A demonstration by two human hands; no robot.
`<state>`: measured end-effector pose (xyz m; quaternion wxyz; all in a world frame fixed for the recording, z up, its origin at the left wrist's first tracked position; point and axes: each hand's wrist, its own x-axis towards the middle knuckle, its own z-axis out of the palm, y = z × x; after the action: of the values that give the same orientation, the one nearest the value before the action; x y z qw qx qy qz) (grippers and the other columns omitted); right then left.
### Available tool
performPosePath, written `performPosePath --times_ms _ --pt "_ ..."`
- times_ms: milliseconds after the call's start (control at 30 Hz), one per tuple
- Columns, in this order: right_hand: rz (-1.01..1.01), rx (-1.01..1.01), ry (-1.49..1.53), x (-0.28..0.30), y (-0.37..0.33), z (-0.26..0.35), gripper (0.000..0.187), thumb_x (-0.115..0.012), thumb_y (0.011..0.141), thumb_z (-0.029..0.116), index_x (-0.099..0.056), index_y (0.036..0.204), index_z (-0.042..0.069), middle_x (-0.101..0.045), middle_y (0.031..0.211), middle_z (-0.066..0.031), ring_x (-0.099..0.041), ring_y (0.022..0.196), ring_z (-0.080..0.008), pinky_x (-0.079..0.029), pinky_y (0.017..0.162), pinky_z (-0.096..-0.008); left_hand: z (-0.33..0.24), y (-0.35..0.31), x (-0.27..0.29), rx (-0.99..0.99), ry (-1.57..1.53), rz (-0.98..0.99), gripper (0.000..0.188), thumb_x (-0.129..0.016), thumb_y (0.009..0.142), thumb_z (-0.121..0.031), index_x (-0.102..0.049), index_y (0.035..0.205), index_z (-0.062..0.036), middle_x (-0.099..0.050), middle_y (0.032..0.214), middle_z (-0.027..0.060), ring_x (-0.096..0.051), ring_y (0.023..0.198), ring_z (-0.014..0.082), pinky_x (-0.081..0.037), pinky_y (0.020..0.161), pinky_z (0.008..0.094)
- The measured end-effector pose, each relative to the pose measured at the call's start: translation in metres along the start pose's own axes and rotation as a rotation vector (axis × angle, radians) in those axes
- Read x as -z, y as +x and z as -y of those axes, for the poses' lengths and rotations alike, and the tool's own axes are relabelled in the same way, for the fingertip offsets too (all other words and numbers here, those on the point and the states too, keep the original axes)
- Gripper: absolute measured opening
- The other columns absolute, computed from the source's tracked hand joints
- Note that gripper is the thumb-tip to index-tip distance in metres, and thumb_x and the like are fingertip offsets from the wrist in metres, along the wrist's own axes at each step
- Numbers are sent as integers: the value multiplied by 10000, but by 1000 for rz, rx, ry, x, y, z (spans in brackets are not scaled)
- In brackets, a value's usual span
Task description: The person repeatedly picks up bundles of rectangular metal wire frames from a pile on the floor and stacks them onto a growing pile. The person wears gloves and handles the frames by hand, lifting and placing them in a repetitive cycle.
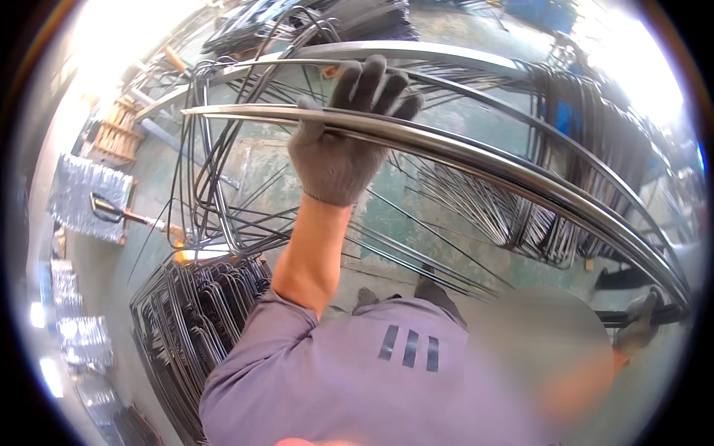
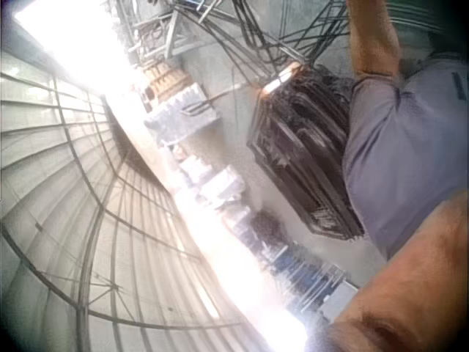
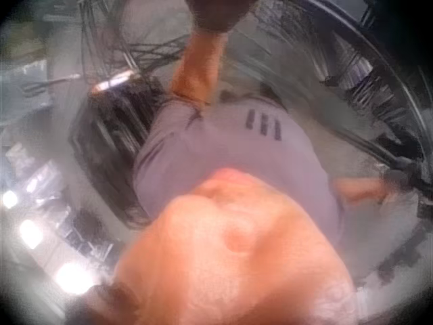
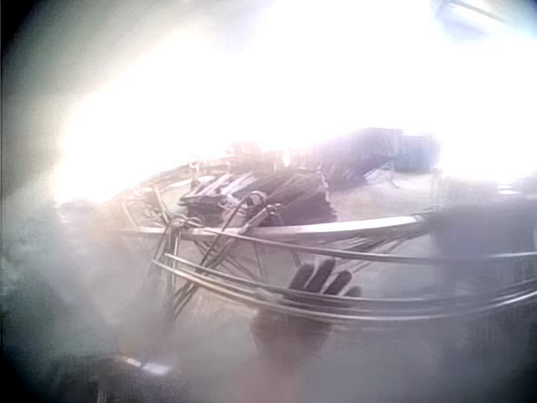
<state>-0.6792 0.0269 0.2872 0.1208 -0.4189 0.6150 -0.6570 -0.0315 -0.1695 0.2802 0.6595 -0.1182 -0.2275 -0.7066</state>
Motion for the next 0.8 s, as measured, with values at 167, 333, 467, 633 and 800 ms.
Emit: performPosePath --times_ms 167,333,467,633,800 --pt "-142 -87 6 49 -86 19 320 -651 1172 266 -708 1329 -6 -407 703 75 -368 615 -44 -284 579 -263 37 11 -27 158 -54 258 441 -559 1168 -336 -664 1509 -78 -676 1542 186 -601 1469 447 -387 1306 685" --pt "-200 -112 8 131 -130 -28 332 -647 1174 277 -676 1360 4 -399 701 75 -363 611 -39 -278 575 -261 110 31 -57 328 121 4 256 -560 1156 -180 -670 1262 25 -749 1201 218 -763 1133 407 -626 1061 597" --pt "-357 -124 46 173 -150 -42 315 -671 1165 303 -713 1313 27 -362 676 84 -327 563 -44 -269 540 -263 179 46 -62 444 189 -125 250 -588 1120 -204 -650 1184 30 -737 1045 206 -756 1023 366 -640 973 551" --pt "-398 -147 2 166 -154 -45 302 -718 1133 281 -750 1292 26 -531 746 80 -420 610 -35 -334 570 -248 228 119 -27 485 144 -382 263 -639 1093 -272 -664 1078 -11 -737 943 183 -749 843 369 -647 796 564" --pt "-143 -233 166 -86 -91 -31 314 -805 1068 314 -801 1226 43 -648 819 72 -516 696 -31 -384 609 -233 199 130 48 400 838 -354 177 -734 1024 -53 -722 1185 20 -782 1053 150 -771 871 268 -678 823 414"
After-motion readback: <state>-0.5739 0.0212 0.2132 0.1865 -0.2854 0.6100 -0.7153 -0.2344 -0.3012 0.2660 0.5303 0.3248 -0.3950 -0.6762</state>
